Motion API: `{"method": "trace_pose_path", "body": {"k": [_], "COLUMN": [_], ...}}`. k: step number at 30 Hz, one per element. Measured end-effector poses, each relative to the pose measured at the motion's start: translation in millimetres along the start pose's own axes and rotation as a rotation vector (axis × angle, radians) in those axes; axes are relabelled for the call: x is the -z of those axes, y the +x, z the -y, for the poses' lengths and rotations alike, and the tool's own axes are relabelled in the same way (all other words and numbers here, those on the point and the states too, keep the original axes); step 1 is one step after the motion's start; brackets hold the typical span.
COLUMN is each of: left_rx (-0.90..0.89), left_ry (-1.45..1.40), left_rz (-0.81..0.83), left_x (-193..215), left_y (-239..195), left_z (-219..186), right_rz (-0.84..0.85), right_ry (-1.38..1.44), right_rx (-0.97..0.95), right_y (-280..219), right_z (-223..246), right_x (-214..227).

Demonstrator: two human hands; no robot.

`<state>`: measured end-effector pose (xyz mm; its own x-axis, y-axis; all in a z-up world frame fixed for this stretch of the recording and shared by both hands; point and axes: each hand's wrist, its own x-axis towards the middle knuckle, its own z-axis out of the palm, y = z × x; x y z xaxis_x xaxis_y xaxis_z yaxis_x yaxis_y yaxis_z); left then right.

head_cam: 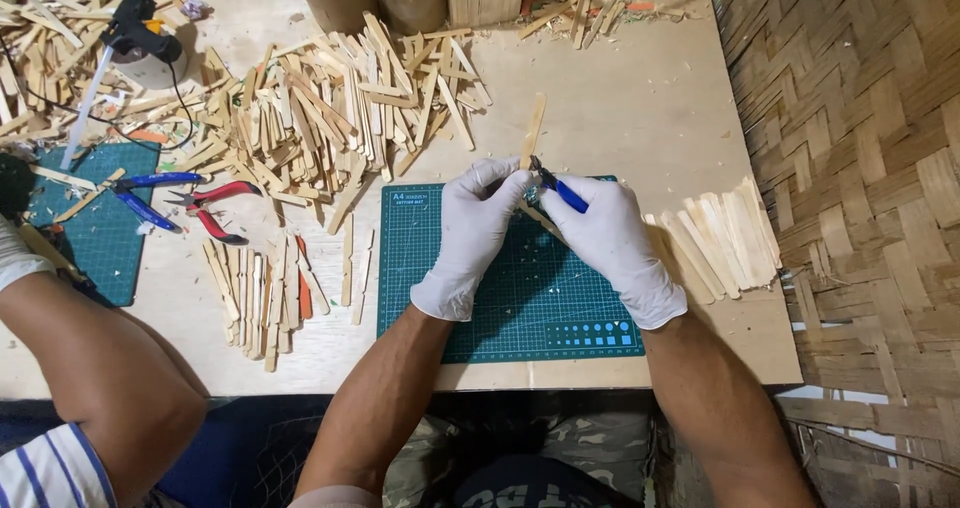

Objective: The person uses a pair of blue-handled nippers to cut thin wooden sticks into smaller segments on a green cutting mat.

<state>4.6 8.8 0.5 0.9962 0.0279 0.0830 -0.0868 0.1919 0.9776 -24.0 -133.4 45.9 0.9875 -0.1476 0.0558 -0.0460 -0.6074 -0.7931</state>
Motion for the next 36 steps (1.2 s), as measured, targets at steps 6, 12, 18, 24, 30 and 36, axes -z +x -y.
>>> {"method": "trace_pose_path", "body": {"k": [6,12,18,24,30,36], "left_rx": [0.022,0.029,0.037,0.061,0.057,0.074], "left_ry": [0.016,0.049,0.05,0.081,0.076,0.088], "left_rz": [-0.012,-0.014,-0.022,-0.037,-0.045,-0.042], "left_x": [0,0,0,-2,-2,-1], "left_y": [1,1,1,2,2,3], "left_z": [2,1,1,4,7,8], "right_rz": [-0.021,-0.044,-0.048,-0.059,-0.046,-0.078], "right_ry": [-0.143,-0.151,-0.203,-0.199,-0.227,-0.267], "right_rx": [-0.008,0.034,0.06,0.067,0.059,0.112], "right_y": [-6,-4,-2,-9,-9,-7], "right_z": [-6,-8,-37,-8,-8,-6], "right_x": [-9,-8,-18,-9,-6,-5]}}
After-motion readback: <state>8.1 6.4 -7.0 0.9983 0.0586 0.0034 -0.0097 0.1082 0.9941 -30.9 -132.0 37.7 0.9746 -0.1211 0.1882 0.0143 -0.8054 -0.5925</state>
